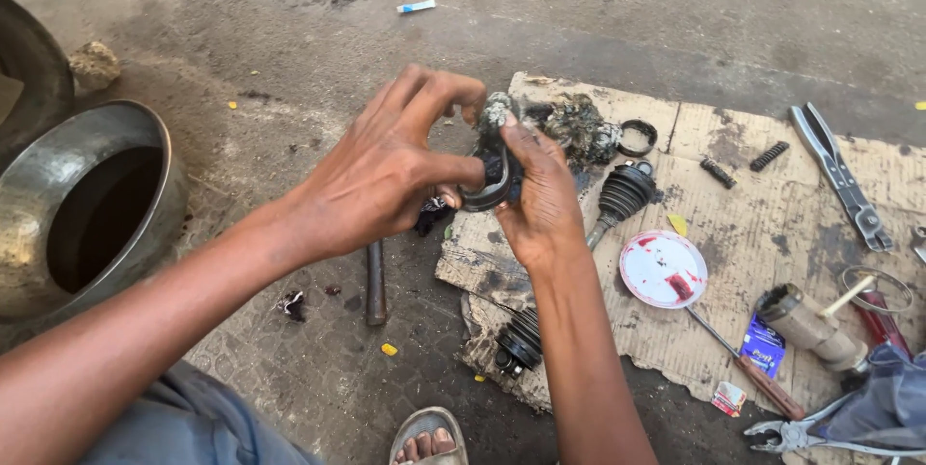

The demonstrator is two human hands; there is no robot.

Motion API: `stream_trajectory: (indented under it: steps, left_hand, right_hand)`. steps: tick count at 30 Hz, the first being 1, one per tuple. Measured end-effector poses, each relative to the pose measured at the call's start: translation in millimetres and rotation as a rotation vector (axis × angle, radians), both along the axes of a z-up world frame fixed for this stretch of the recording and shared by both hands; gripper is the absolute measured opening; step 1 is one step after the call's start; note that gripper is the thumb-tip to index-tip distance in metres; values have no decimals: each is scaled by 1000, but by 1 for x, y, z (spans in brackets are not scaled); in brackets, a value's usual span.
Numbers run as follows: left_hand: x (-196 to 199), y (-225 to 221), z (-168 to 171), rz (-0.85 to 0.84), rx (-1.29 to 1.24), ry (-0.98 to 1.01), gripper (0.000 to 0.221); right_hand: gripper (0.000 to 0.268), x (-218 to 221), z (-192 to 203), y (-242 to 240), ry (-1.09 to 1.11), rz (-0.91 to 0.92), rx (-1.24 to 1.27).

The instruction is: Cleaning and inspecting a mechanical CV joint and its components.

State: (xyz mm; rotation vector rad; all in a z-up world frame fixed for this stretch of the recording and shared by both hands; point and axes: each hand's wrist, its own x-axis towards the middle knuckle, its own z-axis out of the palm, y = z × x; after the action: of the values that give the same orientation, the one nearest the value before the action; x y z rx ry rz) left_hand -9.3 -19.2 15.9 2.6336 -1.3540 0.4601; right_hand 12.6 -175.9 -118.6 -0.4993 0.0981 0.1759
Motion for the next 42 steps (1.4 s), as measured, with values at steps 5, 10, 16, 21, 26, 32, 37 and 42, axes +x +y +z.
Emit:
stream_trajectory:
  steps: [5,10,16,21,26,32,37,42]
  left_hand:
    - [-6,-6,-1,1,32,5,35]
    - [-13,-12,-9,-71,14,-67,38]
    - [-15,-15,-16,-73,-52,-51,19]
    - [9,-1,-30,213,-515,374,13]
    - [24,8,-33,474,-993,885,19]
    - [22,-3,-16,677,-1147,1122,16]
    - [32,2,-31,640,-1242,1144,13]
    - [33,8,-30,744,-1073,1020,8]
  right_hand:
    - [26,-4,17,-6,69,131,76]
    - [28,-3,-8,-4,154,332,273]
    - [26,10,-25,-15,-21,308,305]
    - [53,5,-2,-20,-24,101,-316]
    - [64,-1,10,-7,-249,46,-556]
    - [56,-20,44,20,-139,-184,-1038]
    - [48,-15,19,33,-350,-82,-558]
    - [56,-5,32,-10,-222,105,-608]
